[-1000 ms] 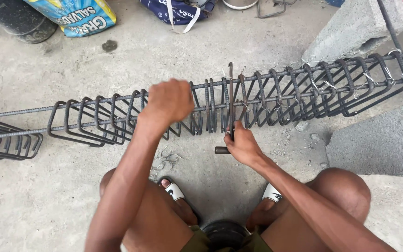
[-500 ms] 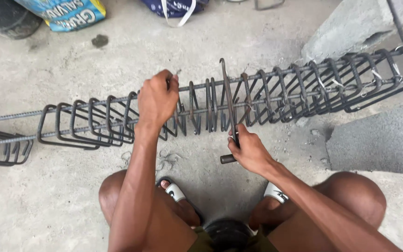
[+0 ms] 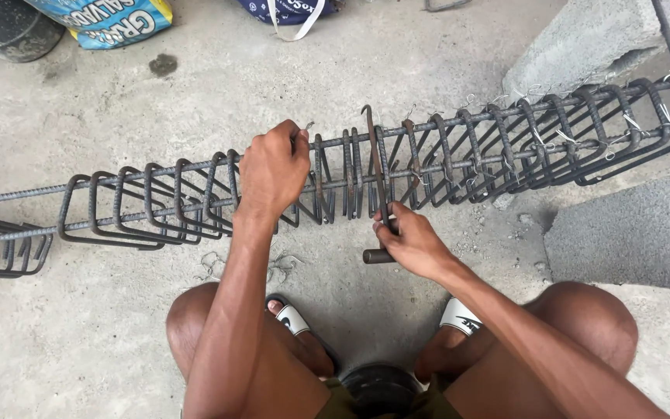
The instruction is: Tying metal stirrups to longitudinal rebar rods using wire and a manual twisting tool
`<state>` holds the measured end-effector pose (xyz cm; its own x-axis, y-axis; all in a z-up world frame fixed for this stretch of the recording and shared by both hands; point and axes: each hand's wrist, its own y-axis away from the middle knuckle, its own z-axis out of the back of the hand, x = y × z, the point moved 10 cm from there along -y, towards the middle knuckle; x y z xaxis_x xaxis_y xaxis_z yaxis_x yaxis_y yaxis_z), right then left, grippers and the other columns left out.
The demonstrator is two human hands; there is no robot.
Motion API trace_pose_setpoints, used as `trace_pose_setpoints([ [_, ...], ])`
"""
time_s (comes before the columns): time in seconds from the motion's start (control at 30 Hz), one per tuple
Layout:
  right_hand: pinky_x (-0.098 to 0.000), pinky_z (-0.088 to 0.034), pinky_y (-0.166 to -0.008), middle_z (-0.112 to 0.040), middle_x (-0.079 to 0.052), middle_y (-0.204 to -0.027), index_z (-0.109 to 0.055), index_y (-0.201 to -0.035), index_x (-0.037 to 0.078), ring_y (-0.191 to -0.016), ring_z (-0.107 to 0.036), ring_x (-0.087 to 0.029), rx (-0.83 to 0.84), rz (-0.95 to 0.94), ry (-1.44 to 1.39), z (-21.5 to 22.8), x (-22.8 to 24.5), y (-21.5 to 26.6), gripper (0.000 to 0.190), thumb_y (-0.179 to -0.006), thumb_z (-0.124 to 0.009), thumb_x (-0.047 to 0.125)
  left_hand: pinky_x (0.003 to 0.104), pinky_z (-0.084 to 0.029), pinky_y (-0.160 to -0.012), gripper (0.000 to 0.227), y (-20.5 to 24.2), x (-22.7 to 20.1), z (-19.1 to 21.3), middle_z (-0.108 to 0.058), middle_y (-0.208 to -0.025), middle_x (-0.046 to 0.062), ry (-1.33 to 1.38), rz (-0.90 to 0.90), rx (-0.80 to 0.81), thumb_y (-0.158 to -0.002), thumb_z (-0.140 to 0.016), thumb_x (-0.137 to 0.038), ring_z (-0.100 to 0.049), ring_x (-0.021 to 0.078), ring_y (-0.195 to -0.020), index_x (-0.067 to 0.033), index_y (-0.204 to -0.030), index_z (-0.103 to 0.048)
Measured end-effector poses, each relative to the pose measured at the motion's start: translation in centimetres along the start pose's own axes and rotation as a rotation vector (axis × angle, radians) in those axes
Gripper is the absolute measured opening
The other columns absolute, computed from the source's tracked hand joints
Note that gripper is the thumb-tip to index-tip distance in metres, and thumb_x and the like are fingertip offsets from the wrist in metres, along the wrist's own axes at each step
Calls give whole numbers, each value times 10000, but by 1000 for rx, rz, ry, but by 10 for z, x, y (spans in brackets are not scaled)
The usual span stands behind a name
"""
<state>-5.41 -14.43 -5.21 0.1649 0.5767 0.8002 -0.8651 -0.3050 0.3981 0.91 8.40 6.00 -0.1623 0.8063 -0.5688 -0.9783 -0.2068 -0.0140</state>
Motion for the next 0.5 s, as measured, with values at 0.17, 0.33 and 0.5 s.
trace_pose_setpoints([
  [0.17, -372, -533, -655, -730, -110, -673, -649, -1106, 103, -683, -683, -260, 19, 29, 4, -5, -1, 0, 191, -945, -604, 196, 605, -547, -834, 263, -2, 3, -5, -728, -765, 176, -11, 10, 12, -972, -539, -320, -715, 501, -894, -131, -922, -714],
  [0.33, -367, -524, -643, -728, -102, -669, -636, -1106, 106, -674, -677, -255, 4, 36, 21, -6, -7, -2, 188, -944, -606, 196, 594, -551, -835, 257, 1, -1, -7, -731, -757, 158, -15, -8, 24, -975, -532, -320, -720, 493, -890, -139, -917, -704],
  [0.5, -346, -497, -623, -696, -87, -642, -633, -1112, 105, -637, -638, -237, 1, 52, -31, -4, -6, -6, 190, -948, -598, 194, 602, -562, -807, 244, 2, -3, -6, -721, -751, 180, -4, -39, 8, -978, -527, -297, -719, 507, -867, -128, -895, -683],
])
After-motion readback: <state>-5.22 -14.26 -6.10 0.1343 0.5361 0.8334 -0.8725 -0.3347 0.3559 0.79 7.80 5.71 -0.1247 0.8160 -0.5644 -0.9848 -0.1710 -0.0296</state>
